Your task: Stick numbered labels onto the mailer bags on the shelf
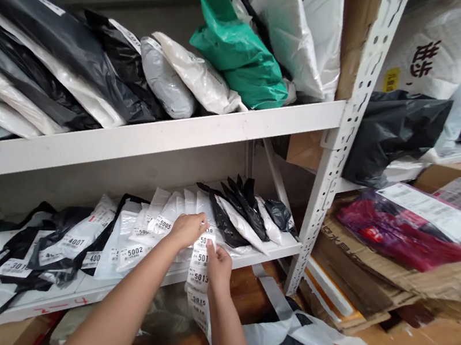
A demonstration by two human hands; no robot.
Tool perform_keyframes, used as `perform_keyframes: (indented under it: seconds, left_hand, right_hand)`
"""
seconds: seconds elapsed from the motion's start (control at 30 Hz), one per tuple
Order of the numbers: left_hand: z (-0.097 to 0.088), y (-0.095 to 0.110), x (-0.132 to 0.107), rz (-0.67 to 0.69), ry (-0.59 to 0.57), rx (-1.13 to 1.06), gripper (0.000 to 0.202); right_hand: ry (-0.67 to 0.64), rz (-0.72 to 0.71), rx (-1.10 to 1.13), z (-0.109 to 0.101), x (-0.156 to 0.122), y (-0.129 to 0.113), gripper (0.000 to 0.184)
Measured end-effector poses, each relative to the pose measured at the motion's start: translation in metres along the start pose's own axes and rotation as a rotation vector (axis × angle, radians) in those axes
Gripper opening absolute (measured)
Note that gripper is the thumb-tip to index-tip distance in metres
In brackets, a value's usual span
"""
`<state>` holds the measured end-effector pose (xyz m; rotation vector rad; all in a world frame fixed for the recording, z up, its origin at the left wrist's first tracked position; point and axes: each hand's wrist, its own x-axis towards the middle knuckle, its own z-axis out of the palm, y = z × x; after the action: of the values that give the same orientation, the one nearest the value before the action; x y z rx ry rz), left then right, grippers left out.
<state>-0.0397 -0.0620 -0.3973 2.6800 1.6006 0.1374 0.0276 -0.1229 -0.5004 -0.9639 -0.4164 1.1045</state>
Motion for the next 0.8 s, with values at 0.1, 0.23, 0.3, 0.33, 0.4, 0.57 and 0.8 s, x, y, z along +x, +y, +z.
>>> perform_keyframes:
  seconds: [0.1, 0.23, 0.3, 0.33, 0.4, 0.57, 0.8]
  left_hand:
    - [0.002, 0.002, 0.002, 0.020, -0.002, 0.049, 0.025]
    - [-0.005, 0.001, 0.002, 0.031, -0.035, 0.042, 0.038]
    - [-0.011, -0.002, 0.002, 0.028, -0.107, -0.065, 0.040]
    - [-0.013, -0.004, 0.002, 0.033, -0.150, -0.131, 0.038]
    - [-0.015, -0.009, 0.002, 0.042, -0.216, -0.230, 0.032]
    - [-0.005, -0.017, 0.004, 0.027, -0.134, -0.206, 0.025]
    - [-0.001, -0.011, 0.005, 0.057, -0.060, -0.084, 0.018]
  right_hand:
    - [0.041, 0.013, 0.008, -0.001, -0.002, 0.000, 0.043]
    - [-0.018, 0.008, 0.063, -0.007, -0.004, 0.003, 0.039]
    - [-0.046, -0.039, 0.052, -0.010, -0.004, 0.004, 0.041]
    - [-0.045, -0.069, 0.021, -0.010, -0.004, 0.005, 0.042]
    - [-0.030, -0.115, -0.058, -0.009, -0.002, 0.004, 0.041]
    - [0.025, -0.115, -0.159, -0.002, 0.005, -0.003, 0.042]
    - [-0.148, -0.019, -0.056, -0.007, 0.001, -0.007, 0.042]
